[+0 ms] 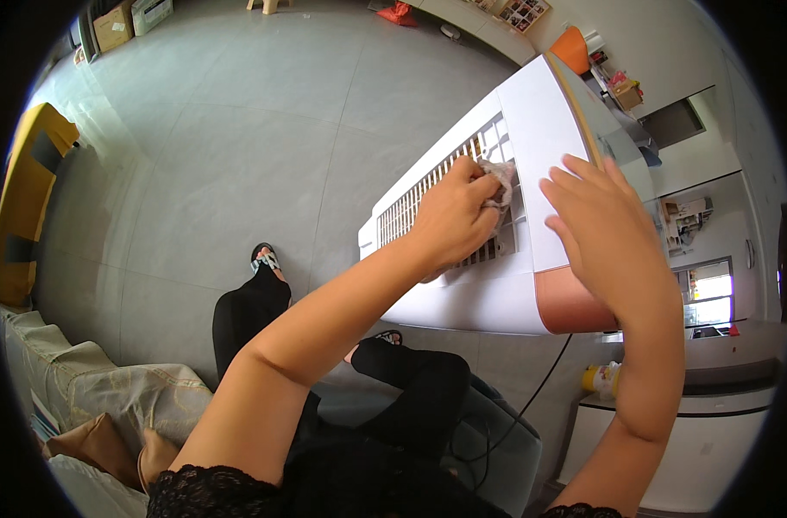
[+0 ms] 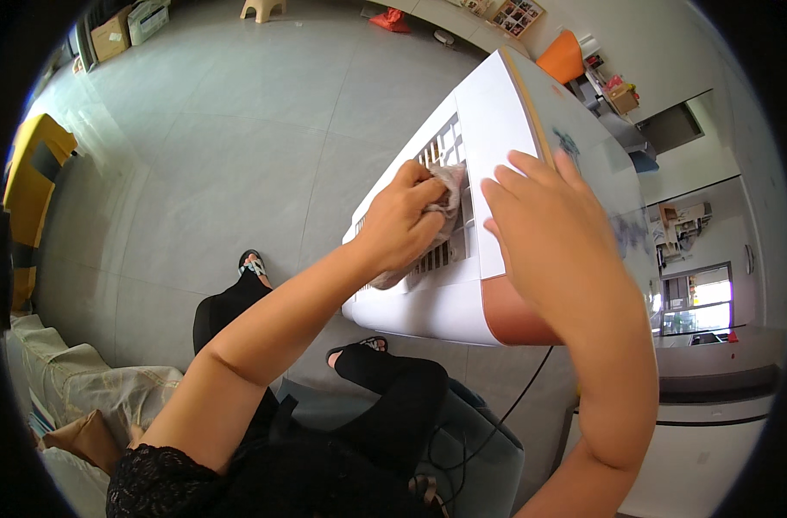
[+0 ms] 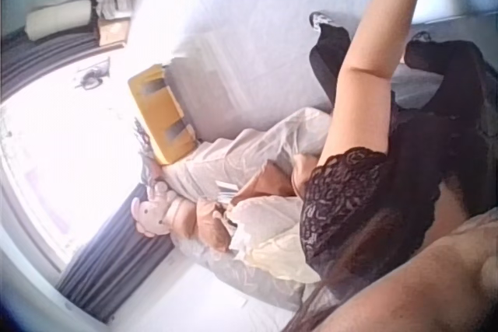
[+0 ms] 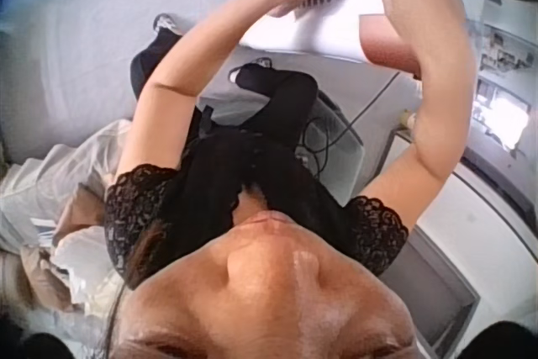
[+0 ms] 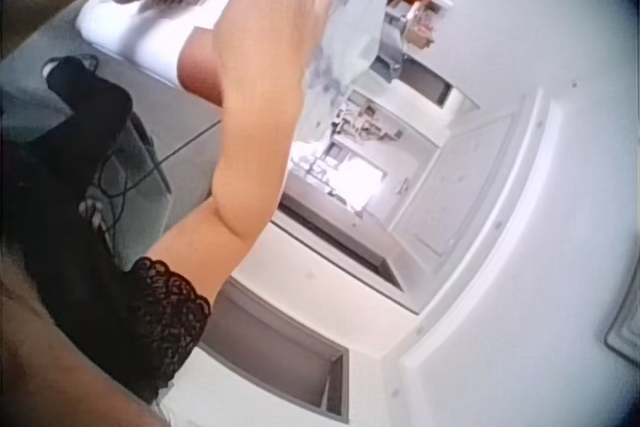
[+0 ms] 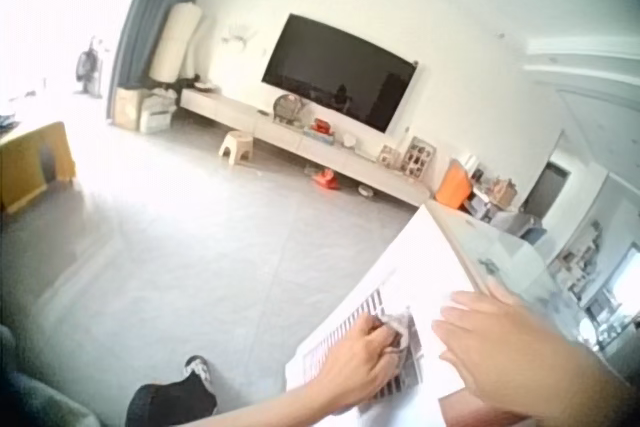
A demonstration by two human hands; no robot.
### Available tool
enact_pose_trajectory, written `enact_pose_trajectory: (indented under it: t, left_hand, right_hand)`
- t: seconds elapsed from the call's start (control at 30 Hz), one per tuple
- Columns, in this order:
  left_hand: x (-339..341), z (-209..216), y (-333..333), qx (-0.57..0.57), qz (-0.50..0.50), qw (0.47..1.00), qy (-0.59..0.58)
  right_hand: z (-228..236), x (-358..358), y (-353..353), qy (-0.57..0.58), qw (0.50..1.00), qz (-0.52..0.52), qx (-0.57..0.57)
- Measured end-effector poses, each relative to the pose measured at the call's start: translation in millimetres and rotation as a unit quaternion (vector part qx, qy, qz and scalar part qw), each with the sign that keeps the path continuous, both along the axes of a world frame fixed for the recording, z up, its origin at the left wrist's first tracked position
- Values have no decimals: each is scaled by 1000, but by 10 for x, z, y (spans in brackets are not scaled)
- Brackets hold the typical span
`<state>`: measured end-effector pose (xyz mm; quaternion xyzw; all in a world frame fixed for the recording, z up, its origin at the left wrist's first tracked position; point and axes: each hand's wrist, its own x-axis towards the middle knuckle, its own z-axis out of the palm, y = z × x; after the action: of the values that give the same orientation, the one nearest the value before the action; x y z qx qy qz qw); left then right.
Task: The person wipes the front grille and top control panel of a portable air cooler using a cloth. They systematically clean the slats and the surface around the control knobs.
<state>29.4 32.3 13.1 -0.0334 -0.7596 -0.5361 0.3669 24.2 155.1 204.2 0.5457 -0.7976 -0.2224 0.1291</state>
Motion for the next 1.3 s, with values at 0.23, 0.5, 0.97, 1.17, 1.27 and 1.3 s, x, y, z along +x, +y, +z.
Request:
enact_pose_trajectory:
  t: [0.23, 0.5, 0.97, 1.17, 1.27, 1.3]
  left_hand:
    - [187, -188, 86, -33, -36, 998, -36]
    - [-25, -69, -43, 18, -10, 1000, -1]
    - [-1449, 127, -946, 371, -235, 886, -147]
    - [-1341, 138, -914, 339, -194, 910, -141]
    - [-1143, 156, -898, 332, -158, 922, -119]
    - [-1057, 86, -925, 339, -161, 919, -119]
  right_hand:
    - [-582, 772, 223, 34, 996, -61, -55]
    - [-2015, 696, 544, 172, 930, -57, -320]
    - [-2238, 91, 755, 393, 845, 35, -362]
    - [-2238, -57, 964, 337, 838, 64, -424]
    - [-2190, -144, 1100, 310, 844, 63, -434]
    - [-2219, -146, 1069, 308, 846, 64, -430]
